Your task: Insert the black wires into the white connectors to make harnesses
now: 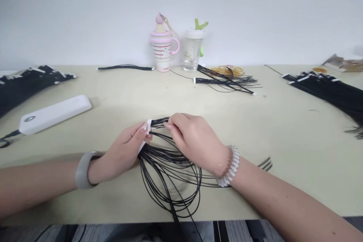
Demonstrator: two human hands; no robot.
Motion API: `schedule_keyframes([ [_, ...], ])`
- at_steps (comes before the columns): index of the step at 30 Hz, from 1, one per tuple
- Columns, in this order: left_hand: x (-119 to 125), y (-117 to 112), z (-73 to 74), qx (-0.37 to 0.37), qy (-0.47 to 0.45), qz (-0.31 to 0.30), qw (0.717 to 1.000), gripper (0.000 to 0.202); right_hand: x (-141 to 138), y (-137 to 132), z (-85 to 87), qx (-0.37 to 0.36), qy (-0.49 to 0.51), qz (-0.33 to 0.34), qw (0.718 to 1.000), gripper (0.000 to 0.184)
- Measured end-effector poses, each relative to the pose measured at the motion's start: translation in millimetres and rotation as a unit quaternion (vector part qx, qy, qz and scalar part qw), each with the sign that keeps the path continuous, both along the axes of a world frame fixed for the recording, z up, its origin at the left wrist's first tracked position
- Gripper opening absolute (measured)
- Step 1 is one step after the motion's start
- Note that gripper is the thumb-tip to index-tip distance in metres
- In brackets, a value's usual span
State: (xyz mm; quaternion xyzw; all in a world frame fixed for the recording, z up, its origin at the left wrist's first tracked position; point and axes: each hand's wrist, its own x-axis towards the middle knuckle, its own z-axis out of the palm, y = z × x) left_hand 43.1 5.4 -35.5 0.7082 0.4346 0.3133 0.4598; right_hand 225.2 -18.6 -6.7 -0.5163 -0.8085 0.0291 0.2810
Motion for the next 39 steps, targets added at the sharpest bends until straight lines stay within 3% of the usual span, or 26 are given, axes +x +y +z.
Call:
schedule_keyframes([
  [17,-0.4,0.4,-0.6,0.017,0.013,-0.009,1.000,0.038,-3.9,0.2,-2.4,0.027,-0.013,-0.012,0.999,0.020],
  [33,0.5,0.2,-0.9,0.013,0.007,-0.010,1.000,0.037,-5.9,-1.4,-0.2,0.005,0.031,-0.011,0.999,0.020],
  [39,-0.2,0.3,0.1,0.022,0.006,-0.019,1.000,0.037,-9.1,-2.0,0.9,-0.046,0.082,-0.009,0.996,0.025],
])
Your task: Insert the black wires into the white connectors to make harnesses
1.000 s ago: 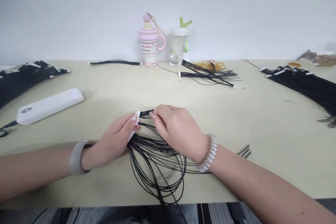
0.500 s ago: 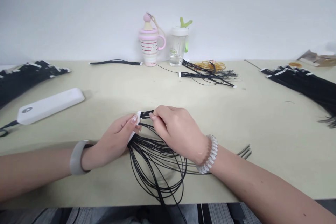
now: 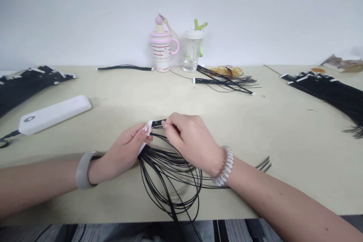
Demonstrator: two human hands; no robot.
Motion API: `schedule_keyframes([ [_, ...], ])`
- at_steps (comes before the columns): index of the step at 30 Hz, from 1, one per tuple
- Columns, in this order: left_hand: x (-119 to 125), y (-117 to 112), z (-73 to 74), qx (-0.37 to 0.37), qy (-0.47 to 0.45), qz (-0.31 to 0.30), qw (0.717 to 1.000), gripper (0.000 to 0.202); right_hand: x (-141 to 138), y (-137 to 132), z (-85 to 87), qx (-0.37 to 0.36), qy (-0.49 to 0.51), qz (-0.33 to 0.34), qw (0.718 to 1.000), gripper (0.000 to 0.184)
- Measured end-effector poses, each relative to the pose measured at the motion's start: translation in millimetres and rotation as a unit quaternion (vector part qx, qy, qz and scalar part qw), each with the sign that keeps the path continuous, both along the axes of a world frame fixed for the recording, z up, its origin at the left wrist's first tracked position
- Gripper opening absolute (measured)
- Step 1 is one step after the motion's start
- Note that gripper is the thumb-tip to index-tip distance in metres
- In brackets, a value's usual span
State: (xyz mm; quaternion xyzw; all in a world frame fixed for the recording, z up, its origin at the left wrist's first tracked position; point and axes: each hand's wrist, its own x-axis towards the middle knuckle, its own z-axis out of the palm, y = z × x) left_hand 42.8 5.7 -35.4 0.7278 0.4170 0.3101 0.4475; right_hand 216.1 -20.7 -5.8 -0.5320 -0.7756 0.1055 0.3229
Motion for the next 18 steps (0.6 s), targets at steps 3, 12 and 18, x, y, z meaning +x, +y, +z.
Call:
schedule_keyframes([
  [3,-0.2,0.1,-1.0,0.002,-0.002,-0.002,1.000,0.036,0.3,1.9,-0.4,-0.020,0.006,0.017,1.000,0.024],
  [12,-1.5,0.0,-2.8,0.016,-0.003,-0.037,0.999,0.034,0.6,4.2,-10.5,-0.010,-0.023,0.089,0.996,0.024],
  [18,-0.7,0.0,-2.5,0.005,-0.004,-0.030,1.000,0.034,2.1,5.2,-10.0,-0.005,-0.063,0.080,0.995,0.024],
])
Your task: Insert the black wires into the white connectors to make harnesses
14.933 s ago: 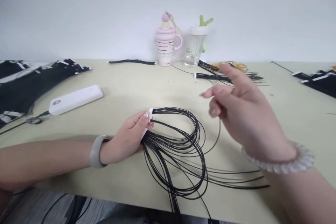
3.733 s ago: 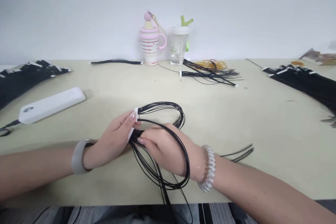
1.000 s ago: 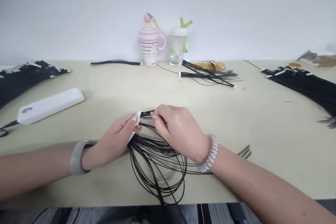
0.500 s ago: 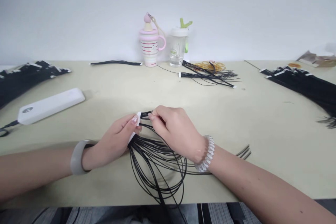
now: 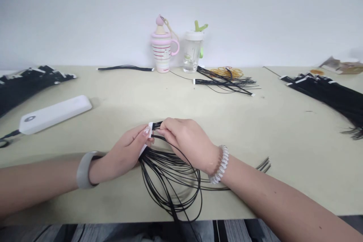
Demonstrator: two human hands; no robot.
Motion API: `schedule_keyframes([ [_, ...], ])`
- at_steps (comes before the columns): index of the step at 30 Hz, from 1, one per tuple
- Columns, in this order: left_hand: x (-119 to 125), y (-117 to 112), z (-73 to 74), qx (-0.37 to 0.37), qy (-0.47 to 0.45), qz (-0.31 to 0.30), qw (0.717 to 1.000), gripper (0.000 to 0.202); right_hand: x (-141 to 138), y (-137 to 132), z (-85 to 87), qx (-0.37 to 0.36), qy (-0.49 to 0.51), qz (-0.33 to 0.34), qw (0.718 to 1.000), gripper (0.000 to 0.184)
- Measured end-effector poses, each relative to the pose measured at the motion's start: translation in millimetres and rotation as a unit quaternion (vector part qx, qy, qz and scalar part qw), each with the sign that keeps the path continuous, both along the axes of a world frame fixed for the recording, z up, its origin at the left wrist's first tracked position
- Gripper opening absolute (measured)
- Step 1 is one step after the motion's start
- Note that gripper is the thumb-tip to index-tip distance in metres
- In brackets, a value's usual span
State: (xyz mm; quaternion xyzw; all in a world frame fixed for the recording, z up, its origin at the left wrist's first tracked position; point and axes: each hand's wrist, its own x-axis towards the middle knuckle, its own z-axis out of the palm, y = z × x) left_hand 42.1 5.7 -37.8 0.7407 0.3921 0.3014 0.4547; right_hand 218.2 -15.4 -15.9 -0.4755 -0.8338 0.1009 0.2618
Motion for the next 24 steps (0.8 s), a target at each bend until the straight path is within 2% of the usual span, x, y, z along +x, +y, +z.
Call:
schedule_keyframes([
  [3,1.1,0.5,0.8,-0.017,-0.010,0.024,1.000,0.036,8.6,2.1,5.7,0.017,-0.016,-0.018,1.000,0.018],
  [7,1.1,2.6,1.0,-0.034,-0.029,0.069,0.997,0.036,21.8,-0.5,22.2,0.092,-0.023,-0.074,0.993,0.041],
  [10,0.6,4.1,1.4,-0.048,-0.032,0.097,0.994,0.037,27.9,-9.8,37.6,0.098,-0.006,-0.088,0.991,0.037],
  [12,0.3,4.8,1.9,-0.067,-0.038,0.106,0.991,0.038,30.3,-17.1,45.1,0.037,-0.003,-0.075,0.997,0.040],
  [14,0.3,5.1,2.2,-0.083,-0.043,0.112,0.989,0.038,32.0,-22.3,47.8,-0.079,-0.041,-0.039,0.995,0.046],
  [16,0.4,5.2,2.5,-0.078,-0.042,0.111,0.990,0.037,32.0,-23.9,44.9,-0.183,-0.101,0.006,0.978,0.045],
  [17,0.5,5.2,2.7,-0.070,-0.039,0.109,0.991,0.036,30.9,-23.3,41.6,-0.212,-0.123,0.027,0.969,0.044],
  [20,0.8,4.4,3.2,-0.054,-0.025,0.110,0.992,0.036,22.2,-18.9,27.7,-0.210,-0.109,0.069,0.969,0.040],
  [24,1.2,3.0,3.1,-0.026,-0.012,0.115,0.993,0.035,3.0,-15.7,10.1,-0.203,-0.016,0.069,0.977,0.038],
])
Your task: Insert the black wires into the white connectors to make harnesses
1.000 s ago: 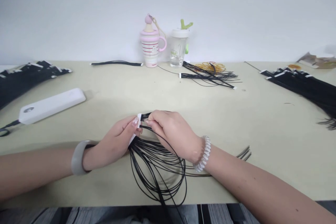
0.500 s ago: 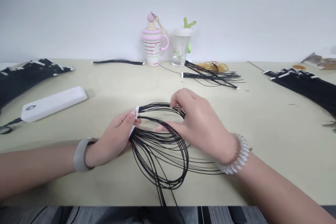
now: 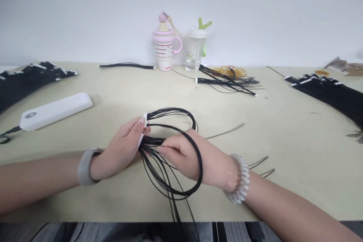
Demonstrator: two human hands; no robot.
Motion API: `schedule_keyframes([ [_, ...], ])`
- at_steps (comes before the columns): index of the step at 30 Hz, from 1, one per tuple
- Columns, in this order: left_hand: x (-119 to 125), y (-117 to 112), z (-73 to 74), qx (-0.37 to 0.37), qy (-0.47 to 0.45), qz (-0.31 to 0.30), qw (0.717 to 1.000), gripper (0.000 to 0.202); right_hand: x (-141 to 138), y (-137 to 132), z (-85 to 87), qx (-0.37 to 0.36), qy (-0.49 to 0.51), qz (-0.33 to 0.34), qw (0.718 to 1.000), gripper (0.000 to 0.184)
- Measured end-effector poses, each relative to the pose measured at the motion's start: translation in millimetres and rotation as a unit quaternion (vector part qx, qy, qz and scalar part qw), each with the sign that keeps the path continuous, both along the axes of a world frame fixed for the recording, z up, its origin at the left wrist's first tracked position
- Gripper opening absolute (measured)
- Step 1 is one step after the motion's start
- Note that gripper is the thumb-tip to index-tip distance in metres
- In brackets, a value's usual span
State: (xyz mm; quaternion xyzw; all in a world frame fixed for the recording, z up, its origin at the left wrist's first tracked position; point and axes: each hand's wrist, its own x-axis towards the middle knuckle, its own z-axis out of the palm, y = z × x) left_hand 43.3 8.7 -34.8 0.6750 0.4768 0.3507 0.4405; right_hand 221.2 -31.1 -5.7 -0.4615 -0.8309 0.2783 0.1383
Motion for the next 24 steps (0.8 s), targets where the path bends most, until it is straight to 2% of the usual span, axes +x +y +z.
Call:
schedule_keyframes([
  [3,0.5,-1.2,0.3,0.021,0.016,-0.006,1.000,0.035,-11.1,-1.2,-6.1,-0.008,0.048,-0.007,0.999,0.036],
  [6,1.0,-2.8,1.3,0.036,0.023,-0.009,0.999,0.035,-15.9,-2.6,-6.2,0.021,0.055,-0.009,0.998,0.034],
  [14,1.4,-4.1,3.8,0.039,0.031,-0.018,0.999,0.036,-15.5,-5.9,-1.0,0.134,-0.056,0.001,0.989,0.023],
  [20,1.4,-0.5,2.1,0.003,0.003,-0.008,1.000,0.037,-4.8,-6.2,-0.3,0.184,-0.101,-0.027,0.977,0.015],
  [24,0.8,0.2,-0.4,-0.038,-0.033,-0.017,0.999,0.038,9.9,-4.8,10.3,0.197,-0.099,-0.029,0.975,0.015],
])
